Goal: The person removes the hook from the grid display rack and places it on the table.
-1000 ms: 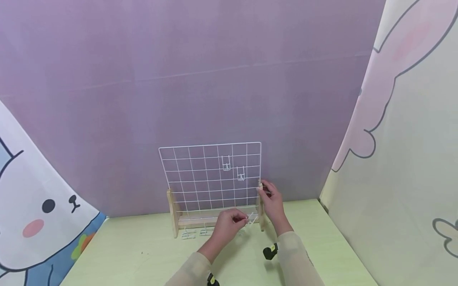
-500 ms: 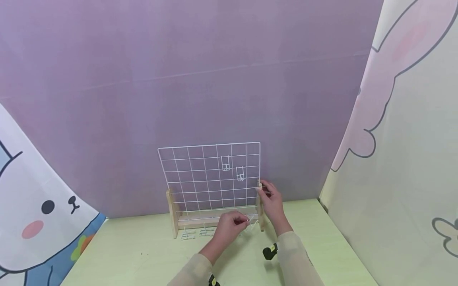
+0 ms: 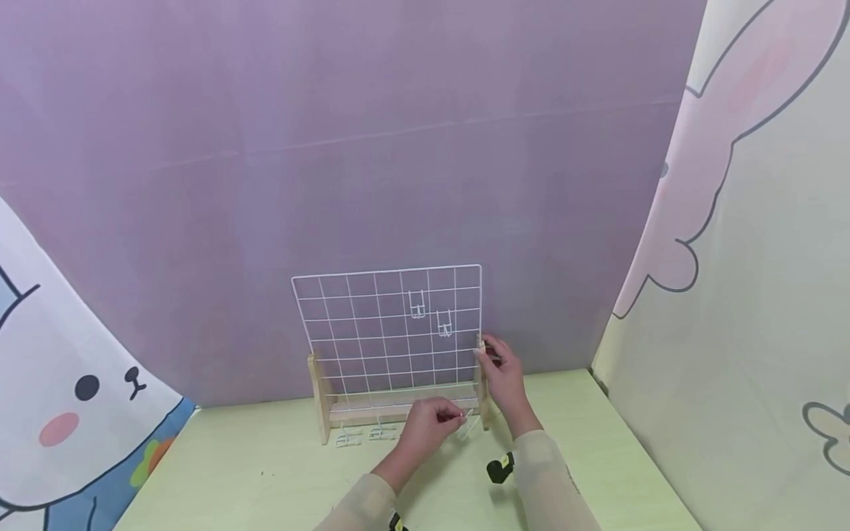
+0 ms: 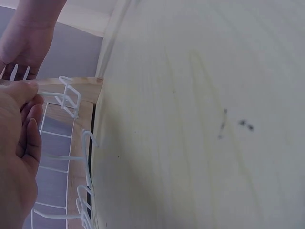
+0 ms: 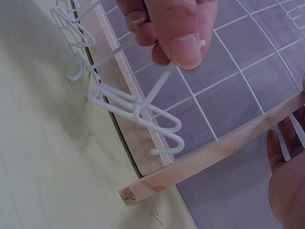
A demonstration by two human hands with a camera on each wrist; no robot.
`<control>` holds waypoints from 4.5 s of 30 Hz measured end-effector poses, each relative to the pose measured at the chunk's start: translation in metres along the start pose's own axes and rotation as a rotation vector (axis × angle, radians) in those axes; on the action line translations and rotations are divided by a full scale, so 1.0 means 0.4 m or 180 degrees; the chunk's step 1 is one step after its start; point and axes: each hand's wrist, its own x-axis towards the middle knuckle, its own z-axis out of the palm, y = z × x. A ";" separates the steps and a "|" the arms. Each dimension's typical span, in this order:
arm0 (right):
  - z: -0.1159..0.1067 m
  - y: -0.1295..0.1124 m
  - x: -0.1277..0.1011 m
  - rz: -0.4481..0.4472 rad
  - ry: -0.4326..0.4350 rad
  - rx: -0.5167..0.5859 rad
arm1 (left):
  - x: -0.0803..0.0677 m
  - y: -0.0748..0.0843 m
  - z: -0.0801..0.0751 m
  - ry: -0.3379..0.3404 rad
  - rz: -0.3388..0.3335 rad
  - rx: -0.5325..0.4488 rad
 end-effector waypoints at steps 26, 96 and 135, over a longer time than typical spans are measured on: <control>-0.004 0.092 0.023 -0.0080 0.0067 -0.0029 | -0.001 -0.022 0.032 0.0059 0.0108 0.0315; -0.010 0.092 0.025 -0.0033 0.0031 -0.0159 | -0.004 -0.011 0.051 0.0531 -0.0141 0.0267; -0.010 0.053 0.017 0.0239 -0.0073 -0.0169 | 0.065 0.061 -0.181 0.0829 -0.0337 -0.0257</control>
